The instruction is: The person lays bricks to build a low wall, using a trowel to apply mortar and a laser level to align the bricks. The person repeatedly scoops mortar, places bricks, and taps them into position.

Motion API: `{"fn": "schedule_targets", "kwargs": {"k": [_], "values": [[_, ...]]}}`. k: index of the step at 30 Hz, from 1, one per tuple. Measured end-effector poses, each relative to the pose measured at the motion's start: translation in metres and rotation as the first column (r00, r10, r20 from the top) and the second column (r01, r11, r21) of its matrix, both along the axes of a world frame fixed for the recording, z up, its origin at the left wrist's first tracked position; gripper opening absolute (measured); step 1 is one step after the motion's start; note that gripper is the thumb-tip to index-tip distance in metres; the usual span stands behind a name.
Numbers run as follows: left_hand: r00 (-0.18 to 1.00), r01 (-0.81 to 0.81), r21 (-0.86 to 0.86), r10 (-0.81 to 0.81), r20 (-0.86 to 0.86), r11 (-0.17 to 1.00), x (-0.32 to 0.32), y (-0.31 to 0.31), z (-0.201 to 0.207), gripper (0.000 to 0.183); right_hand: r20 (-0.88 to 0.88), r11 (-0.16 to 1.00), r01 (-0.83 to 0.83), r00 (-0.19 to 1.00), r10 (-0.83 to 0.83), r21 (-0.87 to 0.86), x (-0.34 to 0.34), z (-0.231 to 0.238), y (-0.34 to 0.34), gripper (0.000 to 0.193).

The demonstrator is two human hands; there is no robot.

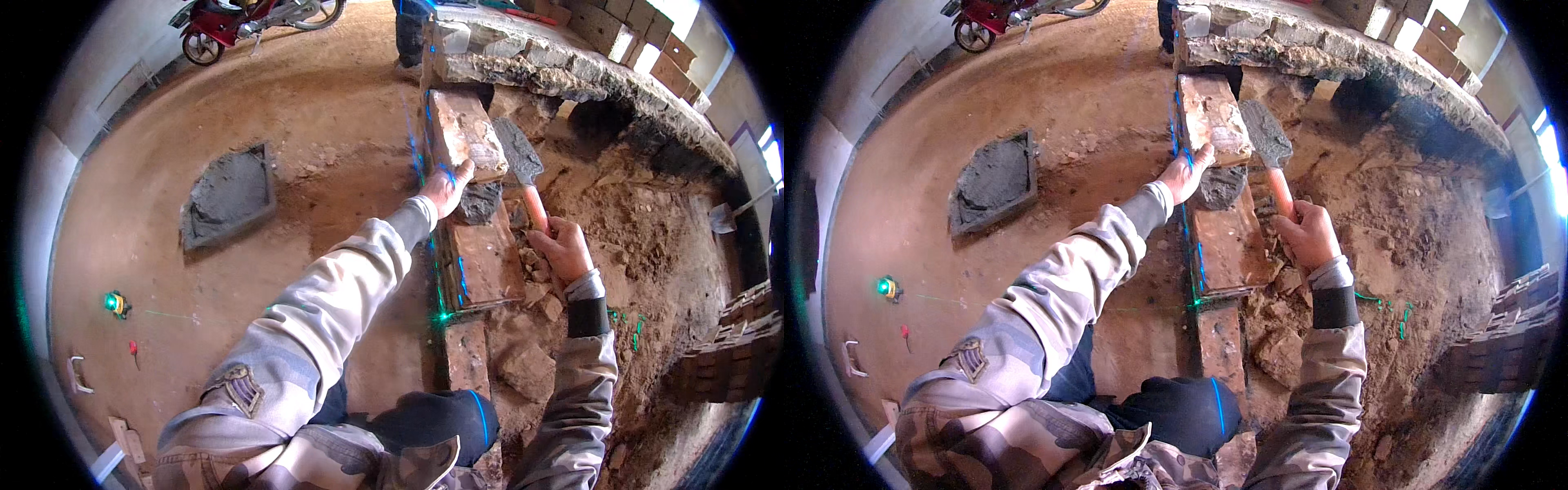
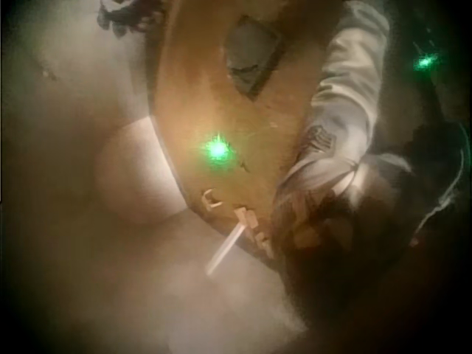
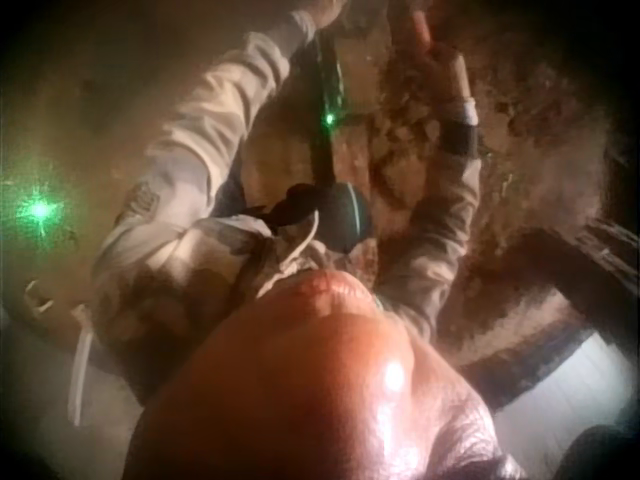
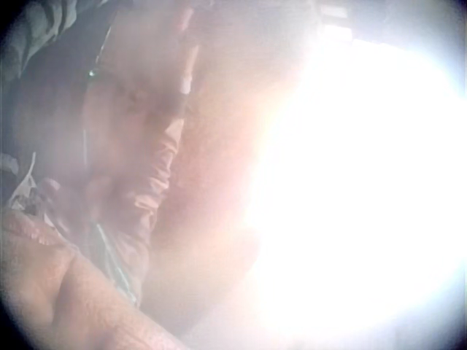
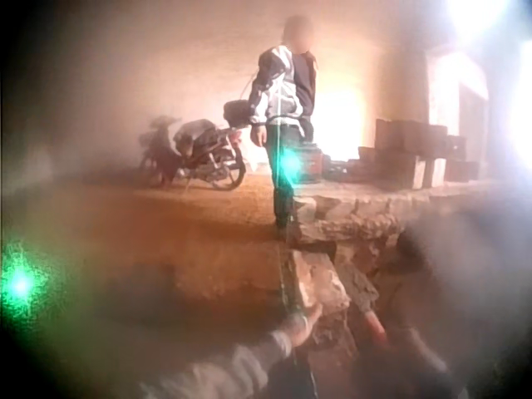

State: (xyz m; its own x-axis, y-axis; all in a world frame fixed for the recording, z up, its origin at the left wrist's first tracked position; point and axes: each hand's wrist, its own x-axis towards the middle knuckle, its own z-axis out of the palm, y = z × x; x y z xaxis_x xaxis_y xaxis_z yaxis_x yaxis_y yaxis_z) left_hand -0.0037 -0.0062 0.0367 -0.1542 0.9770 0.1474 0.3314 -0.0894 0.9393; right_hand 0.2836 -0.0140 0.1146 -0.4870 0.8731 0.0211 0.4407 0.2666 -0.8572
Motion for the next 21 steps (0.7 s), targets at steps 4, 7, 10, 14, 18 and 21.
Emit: {"fn": "schedule_targets", "kwargs": {"k": [4, 7, 10, 14, 18, 21], "values": [[0.995, -0.097, 0.149, 0.093, 0.032, 0.984, 0.002, 0.007, -0.009, 0.078, 0.046, 0.999, 0.044, 0.998, -0.044, 0.002, 0.006, 0.002, 0.004, 0.024], [0.996, -0.082, -0.037, 0.083, 0.012, 0.996, 0.001, 0.007, -0.008, 0.077, 0.104, 0.996, 0.030, 0.994, -0.039, 0.079, 0.011, -0.006, 0.006, 0.024], [0.996, -0.072, 0.138, 0.065, 0.053, 0.988, 0.011, -0.002, 0.007, 0.079, 0.085, 0.998, 0.055, 0.995, -0.054, -0.011, 0.012, 0.004, 0.000, 0.023], [0.988, -0.063, -0.019, 0.065, 0.141, 0.998, -0.018, 0.017, -0.037, 0.072, 0.028, 1.000, -0.006, 1.000, 0.007, -0.025, -0.007, 0.015, -0.014, 0.021], [0.992, -0.053, 0.039, 0.048, 0.118, 0.998, 0.013, 0.013, -0.007, 0.072, 0.021, 0.998, 0.033, 0.999, -0.032, -0.052, 0.012, 0.003, -0.004, 0.021], [0.986, -0.165, -0.028, 0.166, 0.032, 0.986, -0.026, 0.024, -0.055, 0.072, -0.006, 0.996, -0.015, 1.000, 0.015, -0.091, -0.012, 0.008, -0.014, 0.020]]}}
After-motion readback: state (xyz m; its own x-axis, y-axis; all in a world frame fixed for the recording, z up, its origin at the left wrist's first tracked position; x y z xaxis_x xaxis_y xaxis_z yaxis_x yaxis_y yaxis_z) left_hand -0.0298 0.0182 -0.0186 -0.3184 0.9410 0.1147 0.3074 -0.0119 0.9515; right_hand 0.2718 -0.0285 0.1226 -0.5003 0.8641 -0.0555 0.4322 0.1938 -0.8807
